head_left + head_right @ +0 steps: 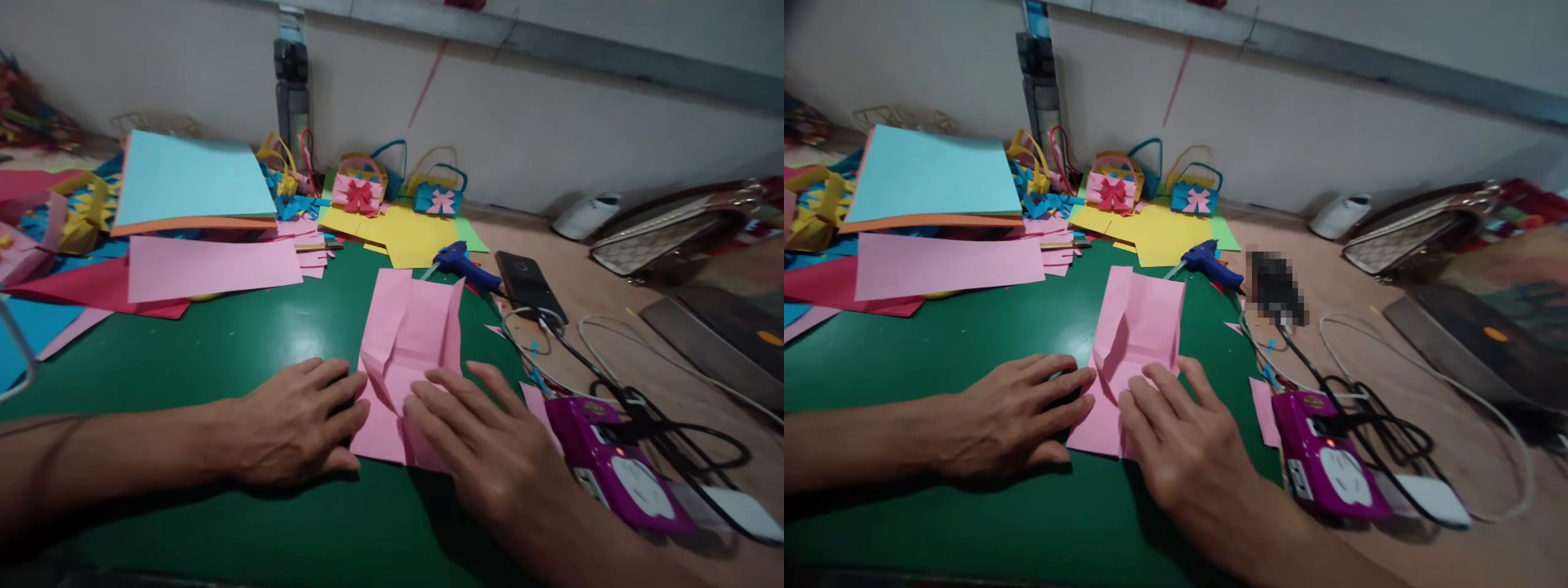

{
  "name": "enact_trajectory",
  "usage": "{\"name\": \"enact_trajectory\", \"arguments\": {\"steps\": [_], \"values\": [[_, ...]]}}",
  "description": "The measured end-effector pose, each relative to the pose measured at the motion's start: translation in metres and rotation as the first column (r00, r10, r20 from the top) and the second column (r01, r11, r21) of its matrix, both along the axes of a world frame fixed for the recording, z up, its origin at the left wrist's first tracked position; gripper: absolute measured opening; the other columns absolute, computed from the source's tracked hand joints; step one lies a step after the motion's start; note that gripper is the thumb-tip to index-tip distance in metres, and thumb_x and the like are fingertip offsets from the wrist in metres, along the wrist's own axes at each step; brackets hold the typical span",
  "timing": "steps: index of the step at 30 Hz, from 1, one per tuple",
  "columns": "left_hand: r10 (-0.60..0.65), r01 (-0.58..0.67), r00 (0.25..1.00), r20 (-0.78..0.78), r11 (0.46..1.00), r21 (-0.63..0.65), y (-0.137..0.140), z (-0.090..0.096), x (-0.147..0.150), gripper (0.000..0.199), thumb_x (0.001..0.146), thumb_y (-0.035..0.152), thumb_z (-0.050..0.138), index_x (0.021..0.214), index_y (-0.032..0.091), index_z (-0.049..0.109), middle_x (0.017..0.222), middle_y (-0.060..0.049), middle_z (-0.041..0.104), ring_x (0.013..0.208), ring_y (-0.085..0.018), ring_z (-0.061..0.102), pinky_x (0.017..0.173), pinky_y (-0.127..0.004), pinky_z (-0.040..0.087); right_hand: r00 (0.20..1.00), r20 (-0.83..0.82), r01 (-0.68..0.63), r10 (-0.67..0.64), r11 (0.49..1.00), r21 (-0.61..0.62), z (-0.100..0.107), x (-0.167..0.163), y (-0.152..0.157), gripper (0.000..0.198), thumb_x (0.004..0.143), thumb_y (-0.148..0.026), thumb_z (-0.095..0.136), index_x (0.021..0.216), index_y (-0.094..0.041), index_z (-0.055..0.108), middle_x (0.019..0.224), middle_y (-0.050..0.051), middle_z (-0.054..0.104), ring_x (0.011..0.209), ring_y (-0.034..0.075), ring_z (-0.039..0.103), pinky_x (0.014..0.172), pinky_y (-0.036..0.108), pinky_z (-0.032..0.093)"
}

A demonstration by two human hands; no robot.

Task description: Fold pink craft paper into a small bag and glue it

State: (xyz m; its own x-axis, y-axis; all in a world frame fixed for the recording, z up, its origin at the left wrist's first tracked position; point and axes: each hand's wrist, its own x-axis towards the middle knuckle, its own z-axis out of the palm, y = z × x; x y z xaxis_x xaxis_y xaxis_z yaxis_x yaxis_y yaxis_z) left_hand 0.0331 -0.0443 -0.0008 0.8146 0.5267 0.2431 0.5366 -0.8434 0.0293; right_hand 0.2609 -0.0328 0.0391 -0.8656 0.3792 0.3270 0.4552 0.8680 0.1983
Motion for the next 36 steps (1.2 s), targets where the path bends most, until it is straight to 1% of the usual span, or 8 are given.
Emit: {"name": "enact_trajectory", "arguments": {"steps": [4,8,14,18,21,28,32,36], "values": [[-0.034,0.034,0.999,-0.005,0.998,0.052,-0.001,-0.002,0.0,0.042,0.091,0.041,0.033,0.101,0.008,0.055,0.103,-0.016,0.059,0.09,-0.026,0.051,0.072,-0.038,0.045,0.993,0.116,0.002,-0.002,1.0,0.008,-0.011,-0.022,0.013,0.026,0.083,-0.007,0.039,0.097,-0.012,0.06,0.093,0.011,0.065,0.096,0.024,0.055,0.088,0.046,0.037],[-0.075,0.072,0.997,0.034,0.995,0.075,-0.001,-0.002,-0.001,0.037,0.09,0.038,0.037,0.093,0.008,0.059,0.088,-0.015,0.061,0.083,-0.024,0.053,0.068,-0.037,0.045,0.986,0.163,0.04,-0.035,0.999,-0.028,-0.019,-0.03,0.018,0.013,0.078,-0.01,0.051,0.083,-0.017,0.061,0.086,0.008,0.063,0.089,0.023,0.055,0.092,0.046,0.034],[-0.224,0.215,0.974,0.015,0.95,0.226,-0.005,0.006,-0.004,0.026,0.089,0.025,0.041,0.082,0.01,0.061,0.087,-0.015,0.063,0.068,-0.021,0.054,0.051,-0.032,0.038,0.978,0.197,0.072,-0.076,0.997,0.025,-0.02,-0.033,0.014,0.02,0.071,-0.008,0.053,0.086,-0.016,0.063,0.077,0.007,0.063,0.078,0.023,0.054,0.095,0.048,0.029],[-0.065,0.07,0.997,-0.032,0.978,0.197,-0.007,0.005,-0.001,0.039,0.091,0.036,0.032,0.097,0.007,0.058,0.095,-0.017,0.06,0.068,-0.022,0.052,0.047,-0.032,0.038,0.97,0.226,0.072,-0.087,0.995,0.075,-0.019,-0.037,0.015,0.02,0.071,-0.006,0.049,0.081,-0.016,0.064,0.078,0.009,0.064,0.079,0.025,0.055,0.094,0.048,0.029],[0.047,-0.037,0.997,-0.066,0.989,0.142,-0.007,0.001,0.001,0.047,0.091,0.045,0.029,0.091,0.009,0.058,0.088,-0.015,0.059,0.068,-0.023,0.05,0.047,-0.034,0.04,0.952,0.279,0.111,-0.125,0.992,0.064,-0.018,-0.04,0.017,0.017,0.072,-0.007,0.051,0.079,-0.016,0.064,0.07,0.007,0.064,0.069,0.023,0.056,0.09,0.049,0.032],[0.05,-0.038,0.992,-0.115,0.994,0.104,-0.007,-0.004,0.002,0.046,0.091,0.045,0.027,0.092,0.01,0.056,0.083,-0.011,0.055,0.066,-0.022,0.049,0.047,-0.033,0.041,0.926,0.335,0.168,-0.173,0.985,0.046,-0.014,-0.048,0.017,0.01,0.074,-0.011,0.055,0.076,-0.014,0.064,0.069,0.009,0.065,0.068,0.022,0.057,0.081,0.046,0.037],[0.066,-0.055,0.986,-0.155,0.996,0.073,-0.007,-0.001,0.003,0.044,0.09,0.047,0.029,0.099,0.012,0.053,0.091,-0.011,0.053,0.069,-0.021,0.05,0.049,-0.033,0.042,0.989,0.147,0.013,-0.014,1.0,0.012,0.01,-0.031,0.004,0.027,0.082,-0.008,0.039,0.096,-0.009,0.062,0.08,0.01,0.066,0.074,0.021,0.059,0.077,0.041,0.041],[0.085,-0.083,0.975,-0.207,0.996,0.021,-0.008,0.003,0.003,0.04,0.09,0.046,0.031,0.104,0.014,0.052,0.095,-0.009,0.052,0.071,-0.019,0.05,0.052,-0.031,0.042,0.999,0.039,-0.014,0.013,1.0,0.022,0.022,-0.002,-0.017,0.035,0.086,-0.007,0.029,0.101,-0.007,0.061,0.096,0.012,0.066,0.095,0.024,0.057,0.085,0.041,0.04]]}}
